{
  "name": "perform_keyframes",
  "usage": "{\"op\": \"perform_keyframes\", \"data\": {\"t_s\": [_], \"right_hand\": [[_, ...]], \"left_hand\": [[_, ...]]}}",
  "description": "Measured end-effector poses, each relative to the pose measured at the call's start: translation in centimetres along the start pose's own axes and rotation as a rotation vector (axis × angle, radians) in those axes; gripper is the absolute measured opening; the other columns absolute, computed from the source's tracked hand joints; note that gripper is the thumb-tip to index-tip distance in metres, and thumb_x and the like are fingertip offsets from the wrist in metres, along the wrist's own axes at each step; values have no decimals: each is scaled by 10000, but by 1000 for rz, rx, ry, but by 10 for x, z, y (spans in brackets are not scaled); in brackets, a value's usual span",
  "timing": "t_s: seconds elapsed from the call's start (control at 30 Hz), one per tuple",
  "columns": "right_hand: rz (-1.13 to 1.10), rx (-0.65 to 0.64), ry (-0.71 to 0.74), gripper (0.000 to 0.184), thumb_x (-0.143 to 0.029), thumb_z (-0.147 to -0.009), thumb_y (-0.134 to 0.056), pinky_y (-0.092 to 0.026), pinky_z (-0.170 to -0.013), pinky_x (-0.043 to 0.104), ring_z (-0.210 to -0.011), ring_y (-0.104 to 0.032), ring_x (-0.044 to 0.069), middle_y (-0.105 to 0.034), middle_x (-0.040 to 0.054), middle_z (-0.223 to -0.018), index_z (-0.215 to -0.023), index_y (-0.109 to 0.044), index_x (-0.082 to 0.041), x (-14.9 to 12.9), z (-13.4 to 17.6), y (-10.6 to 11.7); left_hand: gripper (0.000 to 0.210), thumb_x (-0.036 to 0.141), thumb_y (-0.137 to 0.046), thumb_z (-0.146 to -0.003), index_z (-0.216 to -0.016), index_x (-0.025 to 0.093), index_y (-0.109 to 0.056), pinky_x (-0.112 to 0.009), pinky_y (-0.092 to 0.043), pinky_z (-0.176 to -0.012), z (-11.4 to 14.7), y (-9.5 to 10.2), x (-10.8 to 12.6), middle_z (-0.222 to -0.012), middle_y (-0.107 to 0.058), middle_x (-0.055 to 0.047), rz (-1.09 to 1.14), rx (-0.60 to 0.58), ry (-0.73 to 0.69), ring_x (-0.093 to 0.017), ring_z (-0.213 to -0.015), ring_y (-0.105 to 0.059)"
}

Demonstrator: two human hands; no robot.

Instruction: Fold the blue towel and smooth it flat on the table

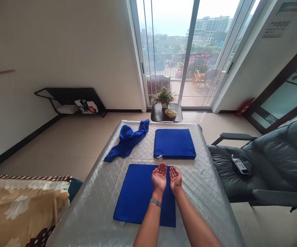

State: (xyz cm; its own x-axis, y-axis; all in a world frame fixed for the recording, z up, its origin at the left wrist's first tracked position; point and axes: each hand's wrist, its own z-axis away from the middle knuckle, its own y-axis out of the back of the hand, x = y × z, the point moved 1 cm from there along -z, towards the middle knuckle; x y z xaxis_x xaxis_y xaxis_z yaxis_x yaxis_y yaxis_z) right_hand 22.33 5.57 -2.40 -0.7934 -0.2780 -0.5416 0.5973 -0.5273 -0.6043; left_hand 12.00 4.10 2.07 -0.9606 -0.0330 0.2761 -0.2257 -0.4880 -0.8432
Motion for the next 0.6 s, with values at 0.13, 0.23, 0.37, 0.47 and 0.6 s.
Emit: {"op": "perform_keyframes", "data": {"t_s": [0.13,0.23,0.37,0.47,0.6], "right_hand": [[-5,-27,-17,269,-294,-868,-460,-503,-1048,341,-1096,-686,168,-763,58,-1052,-973,-690,-204,0,-3,3],[-11,-21,-5,284,-295,-870,-447,-495,-1055,343,-1115,-677,167,-759,62,-1064,-978,-692,-201,0,-3,3],[-17,3,33,288,-281,-862,-456,-477,-1069,326,-1151,-657,166,-749,75,-1102,-994,-693,-186,0,0,1],[-20,34,72,278,-265,-861,-458,-465,-1080,323,-1146,-659,162,-755,72,-1076,-983,-695,-184,1,4,-4],[-25,75,144,281,-259,-868,-448,-460,-1084,329,-1135,-664,160,-757,68,-1060,-976,-696,-184,3,12,-10]], "left_hand": [[361,301,-503,-882,-1142,145,-699,-359,-522,-999,-9,2,-24,-1286,-664,-159,74,-38,114,-234,-1254,-593],[380,316,-498,-898,-1188,147,-674,-355,-524,-995,-12,15,1,-1325,-638,-163,61,-23,106,-229,-1267,-582],[412,330,-486,-910,-1252,155,-636,-370,-528,-991,-12,38,70,-1341,-626,-164,30,3,77,-230,-1272,-578],[426,335,-482,-914,-1274,154,-619,-351,-535,-977,-15,53,133,-1342,-624,-161,-4,31,34,-221,-1263,-585],[419,331,-486,-910,-1268,158,-619,-328,-546,-957,-24,66,203,-1344,-623,-154,-59,55,-5,-209,-1253,-593]]}}
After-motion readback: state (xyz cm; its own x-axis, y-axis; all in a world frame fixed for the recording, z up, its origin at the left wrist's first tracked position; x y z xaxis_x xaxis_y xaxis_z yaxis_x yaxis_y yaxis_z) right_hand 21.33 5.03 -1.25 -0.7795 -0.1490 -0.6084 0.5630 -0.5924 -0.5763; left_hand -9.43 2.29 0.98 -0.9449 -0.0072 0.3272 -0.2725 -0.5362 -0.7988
